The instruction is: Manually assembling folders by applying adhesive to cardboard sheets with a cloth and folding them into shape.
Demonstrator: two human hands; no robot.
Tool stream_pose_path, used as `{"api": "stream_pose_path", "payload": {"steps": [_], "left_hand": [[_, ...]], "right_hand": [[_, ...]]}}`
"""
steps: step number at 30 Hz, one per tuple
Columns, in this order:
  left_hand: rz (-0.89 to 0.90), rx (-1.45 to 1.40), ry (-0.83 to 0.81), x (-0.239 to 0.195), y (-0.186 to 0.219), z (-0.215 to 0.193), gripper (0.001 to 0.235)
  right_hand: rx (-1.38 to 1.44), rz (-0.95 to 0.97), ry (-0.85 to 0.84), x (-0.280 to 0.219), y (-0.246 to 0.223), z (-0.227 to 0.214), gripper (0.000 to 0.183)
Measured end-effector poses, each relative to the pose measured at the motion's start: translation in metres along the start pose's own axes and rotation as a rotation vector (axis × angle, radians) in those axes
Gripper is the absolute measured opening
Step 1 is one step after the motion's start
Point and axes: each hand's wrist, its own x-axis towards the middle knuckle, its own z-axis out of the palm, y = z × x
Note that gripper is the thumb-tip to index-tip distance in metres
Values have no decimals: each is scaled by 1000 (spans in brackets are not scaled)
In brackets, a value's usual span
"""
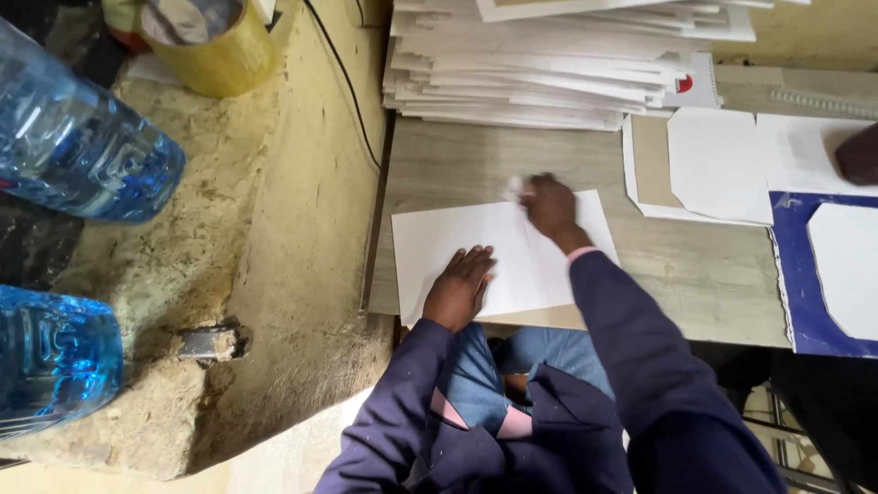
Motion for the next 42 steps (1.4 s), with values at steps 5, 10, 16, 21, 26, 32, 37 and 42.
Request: {"api": "stream_pose_path", "payload": {"steps": [5,10,16,21,26,32,37,42], "left_hand": [[-42,6,-211,28,27,-71,24],[-148,-115,-203,-13,-22,-5,39],[-224,91,227,-37,-58,-59,34],[-386,253,146,-34,-54,-55,39],[-351,172,122,-34,-64,-54,40],[-561,-537,-120,-111,14,-123,63],[-678,-738,-200,-176,82,-97,61],[-859,-556,6,-184,77,-79,39]], "right_hand": [[331,-418,-171,-42,-180,10,16],[579,-573,-398,-76,-223,-44,27],[-6,-427,285,-33,26,27,19],[-123,307,321,-136,64,13,25],[119,-315,-29,-260,-167,-49,7],[1007,-378,-680,-346,-190,19,14],[1409,40,-809,-313,-140,30,50],[1120,-72,-346,-277,-144,-31,82]]}}
